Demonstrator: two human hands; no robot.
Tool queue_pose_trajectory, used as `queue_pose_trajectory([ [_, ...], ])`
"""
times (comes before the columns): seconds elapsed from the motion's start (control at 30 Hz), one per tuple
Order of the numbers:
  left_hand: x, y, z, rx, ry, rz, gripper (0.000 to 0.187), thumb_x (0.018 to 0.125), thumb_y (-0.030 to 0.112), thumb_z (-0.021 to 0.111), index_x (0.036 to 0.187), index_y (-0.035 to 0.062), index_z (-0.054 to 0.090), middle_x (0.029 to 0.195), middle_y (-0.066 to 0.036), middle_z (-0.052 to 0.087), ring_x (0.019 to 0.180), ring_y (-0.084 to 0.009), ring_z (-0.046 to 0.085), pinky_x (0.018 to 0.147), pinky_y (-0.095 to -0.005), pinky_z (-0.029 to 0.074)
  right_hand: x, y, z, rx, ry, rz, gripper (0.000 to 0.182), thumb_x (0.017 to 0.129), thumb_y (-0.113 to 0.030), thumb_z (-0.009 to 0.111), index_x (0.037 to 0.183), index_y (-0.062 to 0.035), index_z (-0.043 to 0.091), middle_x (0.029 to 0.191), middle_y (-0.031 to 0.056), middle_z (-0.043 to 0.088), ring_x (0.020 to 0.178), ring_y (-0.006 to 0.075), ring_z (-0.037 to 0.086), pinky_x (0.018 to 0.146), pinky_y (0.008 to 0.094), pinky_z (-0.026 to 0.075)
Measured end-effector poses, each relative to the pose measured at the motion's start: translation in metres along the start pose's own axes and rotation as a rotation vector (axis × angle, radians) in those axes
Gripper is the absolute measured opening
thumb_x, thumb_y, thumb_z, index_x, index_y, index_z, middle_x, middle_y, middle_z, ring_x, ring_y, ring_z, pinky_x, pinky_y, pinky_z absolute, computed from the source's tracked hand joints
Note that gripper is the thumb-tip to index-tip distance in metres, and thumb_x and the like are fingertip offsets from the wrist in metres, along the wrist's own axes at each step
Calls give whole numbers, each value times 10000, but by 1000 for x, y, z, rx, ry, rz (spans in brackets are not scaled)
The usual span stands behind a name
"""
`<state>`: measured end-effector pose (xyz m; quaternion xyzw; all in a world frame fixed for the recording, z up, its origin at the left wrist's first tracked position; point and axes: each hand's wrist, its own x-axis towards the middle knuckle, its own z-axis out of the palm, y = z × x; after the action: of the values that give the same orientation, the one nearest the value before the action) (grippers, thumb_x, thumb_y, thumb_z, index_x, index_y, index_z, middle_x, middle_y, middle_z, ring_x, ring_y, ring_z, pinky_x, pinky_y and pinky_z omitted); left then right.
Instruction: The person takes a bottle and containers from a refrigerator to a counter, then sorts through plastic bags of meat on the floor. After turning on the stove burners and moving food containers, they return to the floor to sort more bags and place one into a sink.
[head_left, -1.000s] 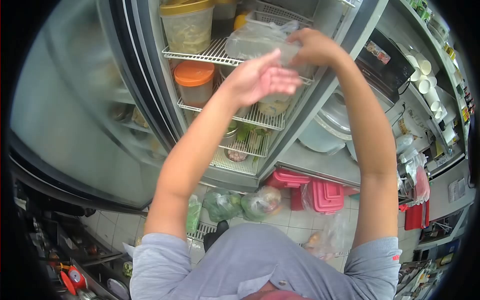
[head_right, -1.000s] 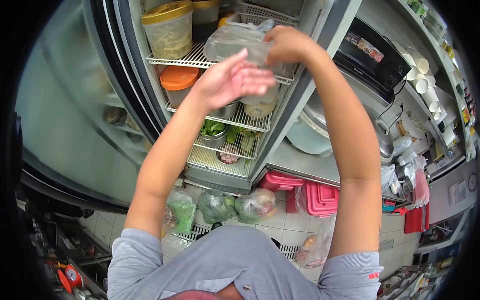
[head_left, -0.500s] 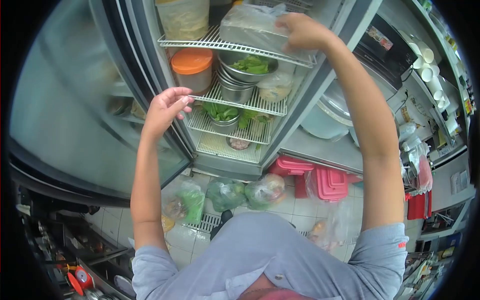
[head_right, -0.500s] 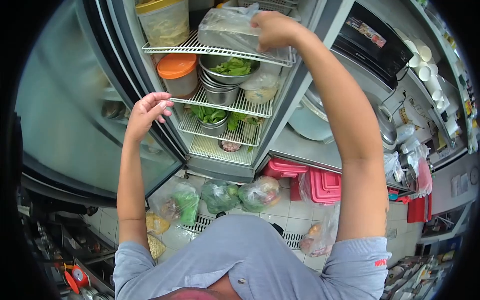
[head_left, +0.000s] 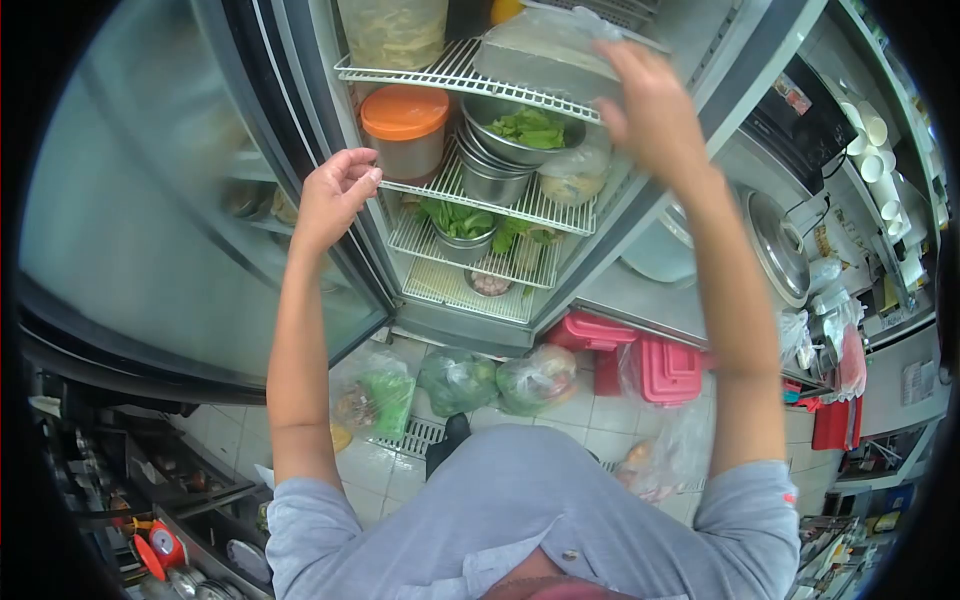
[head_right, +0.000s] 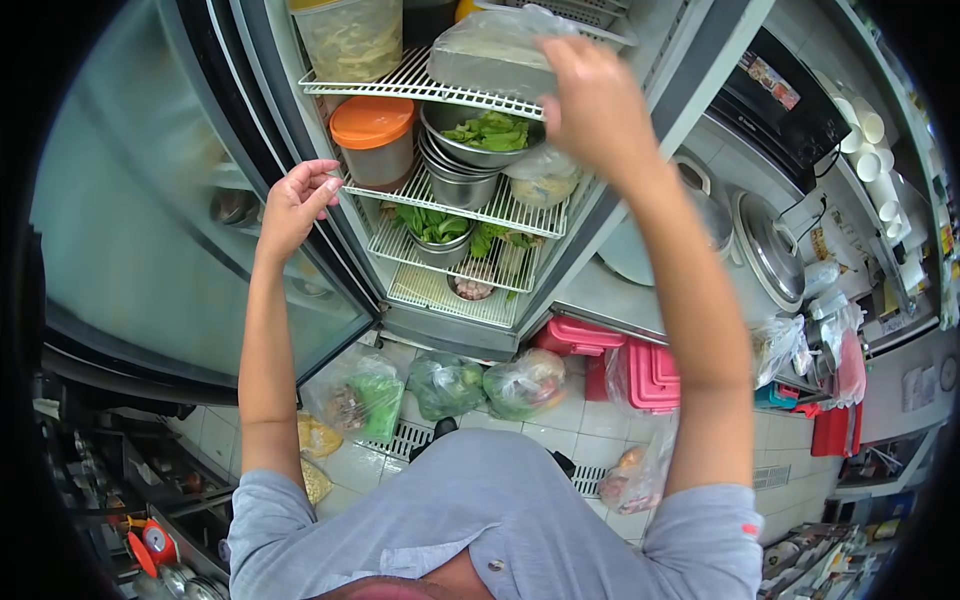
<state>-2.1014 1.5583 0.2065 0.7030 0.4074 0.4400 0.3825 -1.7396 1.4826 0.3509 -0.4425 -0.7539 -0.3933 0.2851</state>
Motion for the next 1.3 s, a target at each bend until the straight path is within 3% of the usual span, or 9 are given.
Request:
queue_pose_trajectory([
  [0.1,6,-11,2,43,3,39,347,926,172,663,1229,12,607,920,-30,674,780,-79,622,662,-234,498,-53,-67,-8,564,-196,588,540,774,-243,780,1243,-64,583,752,58,695,713,271,699,663,384,556],
  [0.27,14,4,39,91,-65,105,346,911,116,666,1230,0,599,891,-16,659,735,-61,588,686,-231,500,-81,-54,75,345,-377,660,574,772,-375,795,1198,-33,621,756,112,714,692,275,706,658,374,551],
  [0.4,19,15,65,161,-115,165,365,901,132,676,1242,31,591,911,-77,698,786,-117,663,726,-280,541,-69,-43,73,505,-333,794,437,779,-407,800,952,-18,703,801,126,723,699,234,701,659,349,539],
  [0.5,24,15,69,256,-69,189,389,899,134,674,1262,37,574,901,-86,702,786,-138,678,730,-295,544,-84,-51,40,534,-205,753,373,764,-340,821,874,-21,665,714,115,710,642,212,705,614,330,541],
  [0.77,57,-6,108,593,-3,478,552,826,102,697,1344,138,511,830,-119,680,795,-346,669,711,-420,528,-148,-79,-95,540,-407,709,257,725,-142,838,828,-31,630,671,73,691,599,144,695,569,276,522],
  [0.9,73,-8,109,555,-181,308,281,792,111,739,1028,79,591,833,-137,668,790,-365,659,691,-419,517,-128,-72,-136,656,-340,720,240,733,-107,838,833,-23,638,671,42,687,614,123,695,573,252,522],
  [1.07,88,-38,113,201,-181,209,315,729,136,834,927,63,601,718,0,562,669,-88,535,619,-285,460,-59,-56,-132,571,-62,671,243,764,-135,831,862,-23,639,687,47,700,630,112,691,577,253,526],
  [1.2,82,-1,101,324,-190,130,257,740,137,816,910,59,640,702,-9,553,649,-108,532,614,-298,460,8,-29,-90,311,53,538,315,783,-267,815,898,-21,655,690,84,701,643,169,703,577,288,525],
  [1.3,92,-11,103,406,-188,346,241,752,141,803,904,44,643,697,-26,569,646,-129,546,619,-314,466,48,10,-41,27,119,362,318,788,-302,789,906,-30,672,713,91,696,619,224,676,567,325,522],
])
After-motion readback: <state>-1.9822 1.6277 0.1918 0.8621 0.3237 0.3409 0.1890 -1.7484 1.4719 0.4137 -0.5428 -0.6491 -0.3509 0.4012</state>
